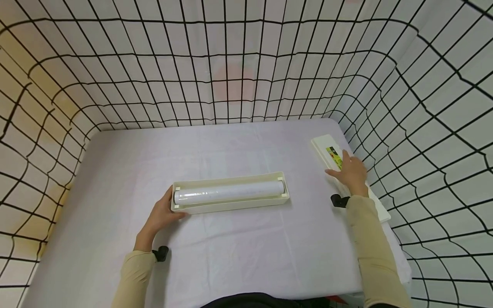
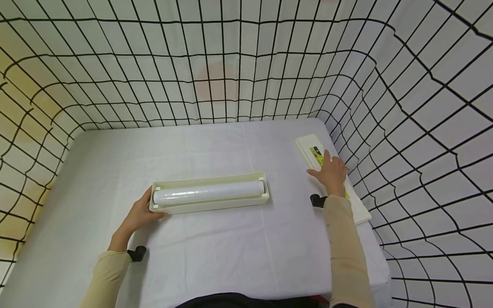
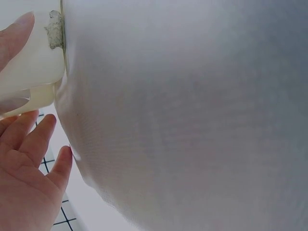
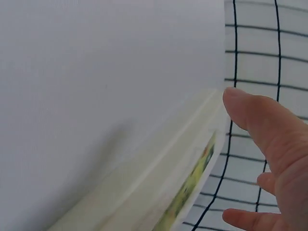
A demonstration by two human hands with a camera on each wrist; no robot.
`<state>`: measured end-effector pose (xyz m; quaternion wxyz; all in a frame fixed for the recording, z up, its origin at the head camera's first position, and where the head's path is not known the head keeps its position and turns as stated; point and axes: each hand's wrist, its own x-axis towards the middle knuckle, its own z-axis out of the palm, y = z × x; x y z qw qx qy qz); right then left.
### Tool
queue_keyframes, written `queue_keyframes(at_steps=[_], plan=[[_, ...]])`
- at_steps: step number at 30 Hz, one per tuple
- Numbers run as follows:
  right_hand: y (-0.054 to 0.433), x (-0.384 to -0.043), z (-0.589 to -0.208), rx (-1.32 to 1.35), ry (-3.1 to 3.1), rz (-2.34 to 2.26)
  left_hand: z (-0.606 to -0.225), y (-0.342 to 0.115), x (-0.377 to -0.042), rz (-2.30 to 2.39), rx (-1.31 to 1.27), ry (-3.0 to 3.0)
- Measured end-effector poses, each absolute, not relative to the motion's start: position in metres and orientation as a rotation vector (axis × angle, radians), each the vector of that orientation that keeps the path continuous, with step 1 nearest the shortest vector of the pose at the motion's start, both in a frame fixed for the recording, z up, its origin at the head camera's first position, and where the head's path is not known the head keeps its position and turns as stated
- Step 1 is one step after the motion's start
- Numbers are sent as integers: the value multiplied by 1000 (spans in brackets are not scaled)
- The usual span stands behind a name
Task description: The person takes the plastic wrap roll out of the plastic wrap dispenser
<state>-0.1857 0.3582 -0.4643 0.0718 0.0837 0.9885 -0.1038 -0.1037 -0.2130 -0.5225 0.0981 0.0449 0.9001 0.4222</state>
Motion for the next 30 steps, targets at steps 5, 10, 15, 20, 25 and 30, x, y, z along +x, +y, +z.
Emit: queue_keyframes(at_steps=[5, 10, 15, 20, 25, 30], plan=[[342, -183, -463, 100, 3023, -354, -521, -212, -104, 1242, 132, 2663], [324, -177, -461, -10, 3007, -416, -520, -211, -104, 1242, 134, 2663], [308, -171, -457, -165, 2951, -503, -521, -212, -103, 1251, 144, 2662], [293, -165, -454, -380, 2898, -643, -522, -213, -103, 1247, 144, 2668], [275, -155, -450, -512, 2842, -705, -523, -213, -104, 1236, 131, 2668], [259, -145, -450, -656, 2833, -698, -523, -213, -104, 1233, 129, 2669]])
